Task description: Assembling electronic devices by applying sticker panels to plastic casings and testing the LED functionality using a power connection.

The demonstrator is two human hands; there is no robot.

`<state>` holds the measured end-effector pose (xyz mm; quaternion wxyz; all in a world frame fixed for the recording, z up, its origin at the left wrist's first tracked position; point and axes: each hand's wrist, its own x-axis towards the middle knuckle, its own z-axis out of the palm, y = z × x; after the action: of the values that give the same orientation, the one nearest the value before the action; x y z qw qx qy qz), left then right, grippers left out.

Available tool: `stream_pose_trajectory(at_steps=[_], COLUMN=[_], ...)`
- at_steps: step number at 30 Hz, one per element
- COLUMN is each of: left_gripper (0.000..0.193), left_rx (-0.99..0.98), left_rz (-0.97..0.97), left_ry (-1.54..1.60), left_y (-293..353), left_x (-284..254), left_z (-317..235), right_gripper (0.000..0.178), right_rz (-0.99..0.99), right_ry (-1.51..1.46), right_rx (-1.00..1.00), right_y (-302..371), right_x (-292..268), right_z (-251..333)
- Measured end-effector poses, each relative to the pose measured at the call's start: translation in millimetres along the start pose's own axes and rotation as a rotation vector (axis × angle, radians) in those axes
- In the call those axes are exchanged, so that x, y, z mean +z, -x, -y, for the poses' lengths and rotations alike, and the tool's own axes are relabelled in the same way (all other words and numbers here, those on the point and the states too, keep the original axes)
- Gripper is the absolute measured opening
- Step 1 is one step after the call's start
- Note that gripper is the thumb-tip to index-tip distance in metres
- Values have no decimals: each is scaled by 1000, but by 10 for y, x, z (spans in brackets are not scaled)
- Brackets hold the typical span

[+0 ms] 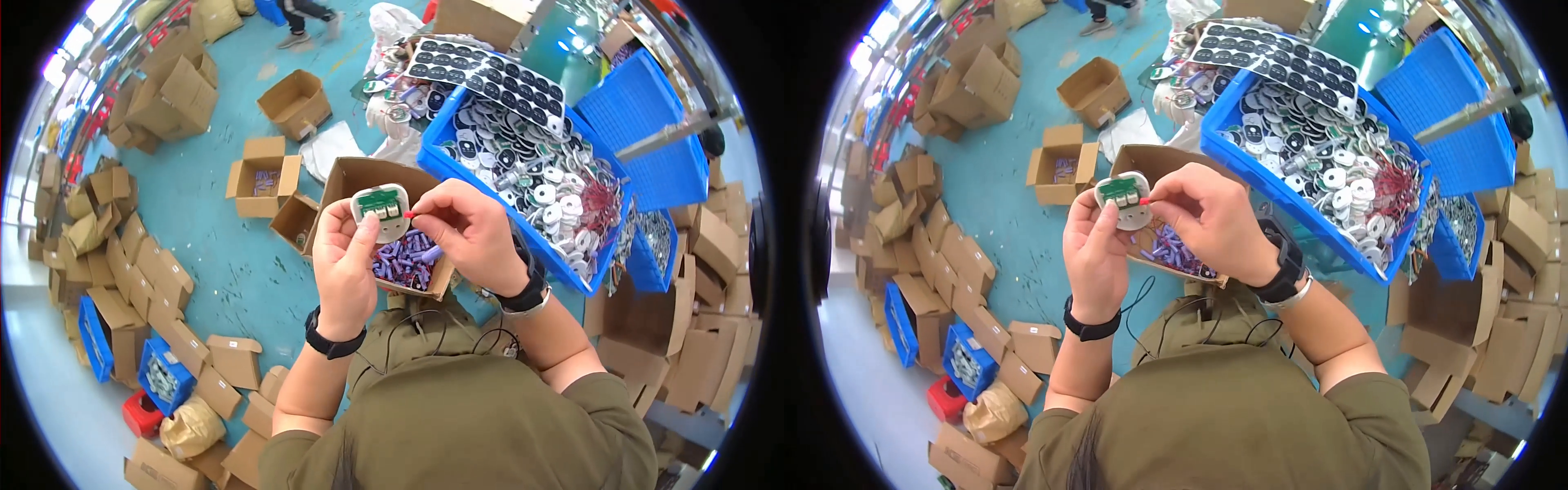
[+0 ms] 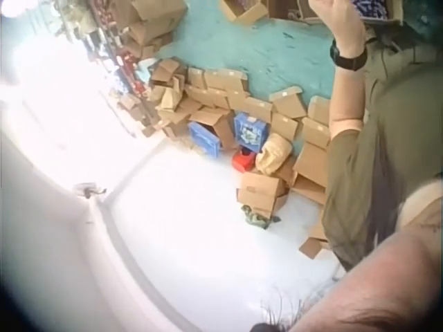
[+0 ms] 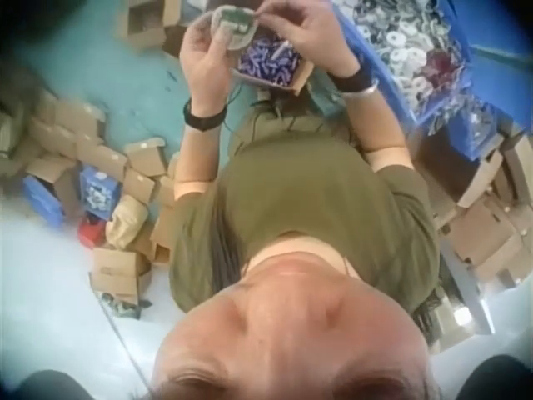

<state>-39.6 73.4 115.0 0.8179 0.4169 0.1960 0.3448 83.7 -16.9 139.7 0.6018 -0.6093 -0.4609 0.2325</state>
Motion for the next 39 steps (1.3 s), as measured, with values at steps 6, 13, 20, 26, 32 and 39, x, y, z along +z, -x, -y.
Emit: stream_pose_trajectory(at_steps=[6, 13, 20, 26, 32, 39], left_gripper=[26, 21, 20, 14, 10, 12], left_rx=[-128, -237, -66, -78, 278, 392], left_rz=[121, 160, 320, 357, 430, 437], left_ry=[178, 195, -235, -273, -682, -838], left_y=[50, 65, 127, 108, 52, 33], left_x=[386, 612, 714, 774, 760, 812], left_z=[-5, 140, 208, 219, 244, 217], right_gripper=[12, 12, 19, 23, 13, 9], right_rz=[-162, -328, -370, -305, -353, -324], right_ry=[353, 544, 759, 1003, 488, 464], right_rx=[-274, -357, -523, -671, -365, -280], right_y=[201, 434, 585, 647, 635, 604], right_x=[-142, -346, -574, -675, -604, -649], right_z=[75, 116, 166, 184, 237, 256])
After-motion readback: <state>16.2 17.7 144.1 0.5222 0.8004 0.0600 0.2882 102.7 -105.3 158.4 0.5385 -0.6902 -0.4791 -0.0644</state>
